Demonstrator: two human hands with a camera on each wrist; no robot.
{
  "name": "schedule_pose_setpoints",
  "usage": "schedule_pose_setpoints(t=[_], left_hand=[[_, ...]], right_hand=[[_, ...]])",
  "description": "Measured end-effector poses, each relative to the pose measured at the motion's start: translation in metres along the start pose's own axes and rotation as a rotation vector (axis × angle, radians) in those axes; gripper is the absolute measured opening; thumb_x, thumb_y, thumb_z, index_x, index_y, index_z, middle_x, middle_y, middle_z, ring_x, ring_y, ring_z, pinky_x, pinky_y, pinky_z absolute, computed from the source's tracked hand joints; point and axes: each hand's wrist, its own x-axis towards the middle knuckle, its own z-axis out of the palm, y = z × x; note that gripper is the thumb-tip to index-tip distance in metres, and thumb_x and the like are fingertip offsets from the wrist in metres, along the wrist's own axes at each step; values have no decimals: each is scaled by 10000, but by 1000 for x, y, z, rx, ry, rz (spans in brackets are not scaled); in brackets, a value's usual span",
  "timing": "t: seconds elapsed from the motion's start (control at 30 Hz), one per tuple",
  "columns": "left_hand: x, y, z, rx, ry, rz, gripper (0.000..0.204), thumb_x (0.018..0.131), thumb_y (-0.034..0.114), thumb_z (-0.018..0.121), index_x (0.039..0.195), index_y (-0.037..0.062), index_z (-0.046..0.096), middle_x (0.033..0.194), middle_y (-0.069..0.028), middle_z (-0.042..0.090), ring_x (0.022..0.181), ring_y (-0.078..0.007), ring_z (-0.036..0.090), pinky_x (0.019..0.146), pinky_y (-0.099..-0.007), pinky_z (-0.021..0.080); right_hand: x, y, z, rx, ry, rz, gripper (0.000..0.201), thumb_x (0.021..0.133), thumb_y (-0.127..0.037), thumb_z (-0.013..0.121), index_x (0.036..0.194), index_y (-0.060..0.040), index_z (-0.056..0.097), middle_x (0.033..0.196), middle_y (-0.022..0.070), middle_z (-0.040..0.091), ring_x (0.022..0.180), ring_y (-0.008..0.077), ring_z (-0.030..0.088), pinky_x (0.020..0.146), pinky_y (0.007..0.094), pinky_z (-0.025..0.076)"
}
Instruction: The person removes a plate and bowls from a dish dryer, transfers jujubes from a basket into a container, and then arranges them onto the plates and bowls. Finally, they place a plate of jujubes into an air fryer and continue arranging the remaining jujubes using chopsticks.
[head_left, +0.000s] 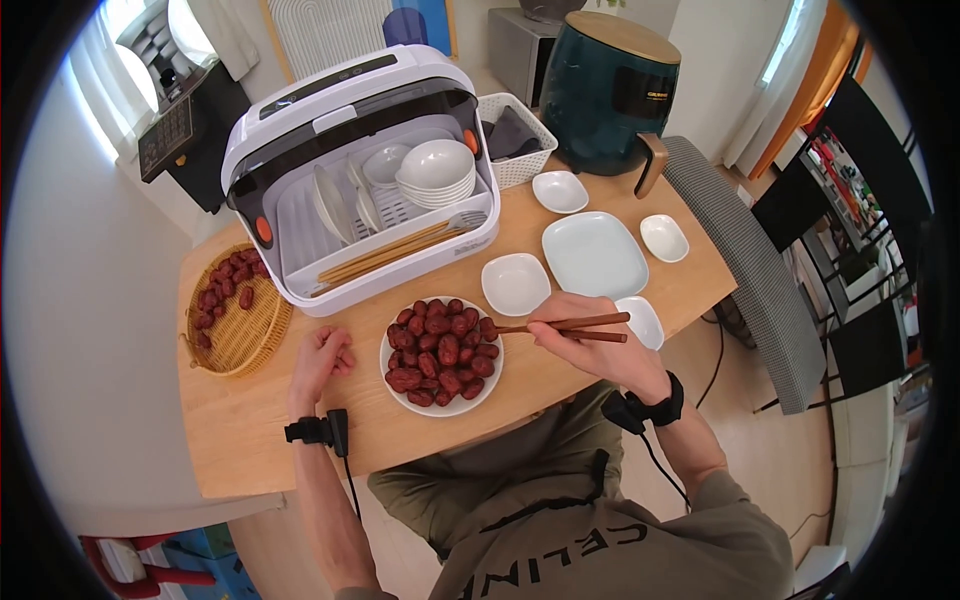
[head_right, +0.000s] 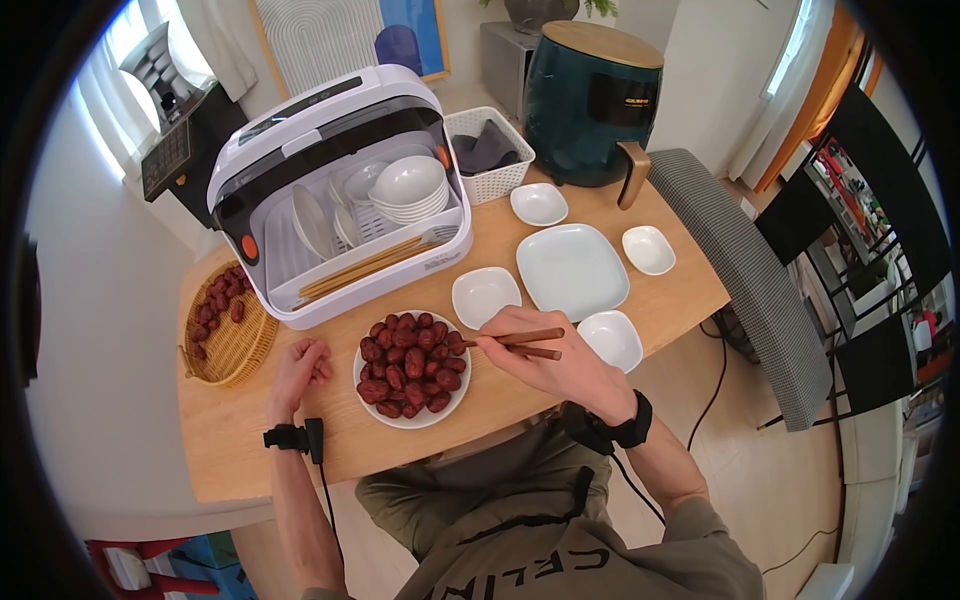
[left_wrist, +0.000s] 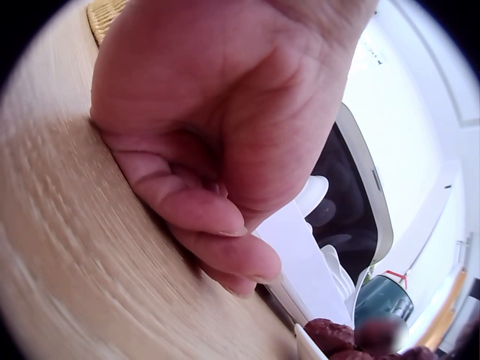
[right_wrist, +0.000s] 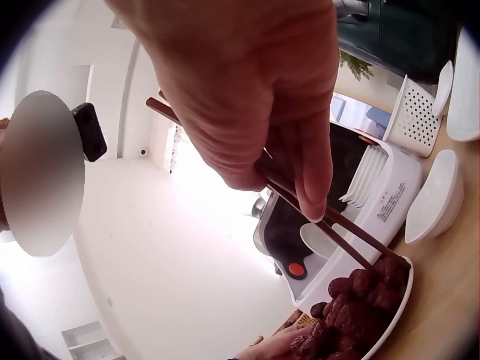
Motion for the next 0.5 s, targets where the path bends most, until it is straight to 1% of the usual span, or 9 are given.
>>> schedule_pose_setpoints(t=[0.03,0.1,0.23,0.3,0.33,0.4,0.43,0.5], left_hand=[[0,0,0,-3,5,6,260,940,266,536,882,21,600,639,-70,625,511,-111,564,486,-222,441],[0,0,-1,0,5,6,257,940,264,536,881,23,600,642,-69,626,515,-111,565,487,-222,441],[1,-1,1,-6,4,10,246,937,262,541,876,30,601,650,-67,628,528,-110,571,487,-222,440],[2,-4,0,-7,2,10,244,936,264,544,877,34,600,650,-64,627,530,-110,571,486,-222,439],[3,-5,0,-8,4,7,241,935,266,546,879,38,600,651,-62,627,531,-109,571,486,-222,437],[4,-7,0,-7,2,4,240,934,267,548,882,39,599,649,-60,625,529,-107,568,487,-220,436],[3,-6,0,-4,9,-3,239,933,269,550,885,39,597,647,-58,624,527,-105,566,488,-218,434],[2,-5,0,0,5,2,238,932,270,551,889,40,597,645,-56,622,525,-103,563,490,-217,434]], right_hand=[[-1,1,1,0,2,-1,56,902,-76,644,906,-20,644,807,65,614,617,186,512,576,303,430],[-4,4,1,23,68,8,59,905,-77,640,898,-19,642,795,72,616,635,167,538,574,297,436],[-6,-1,-4,41,104,25,71,908,-79,635,895,-9,641,779,74,620,646,157,565,580,287,445],[-5,-10,-15,20,114,54,76,908,-75,631,896,0,637,762,68,624,672,148,604,597,275,457],[-4,-11,-21,15,118,57,76,908,-75,631,896,0,637,762,68,624,672,148,604,597,275,457],[-4,-10,-41,48,214,95,83,911,-75,627,908,7,634,763,64,629,679,136,624,601,262,461],[-4,-9,-53,25,243,78,104,920,-87,621,918,16,632,770,60,638,703,121,647,606,249,480],[-6,-9,-73,14,307,121,139,931,-108,614,917,29,626,792,58,648,703,113,651,618,242,500]])
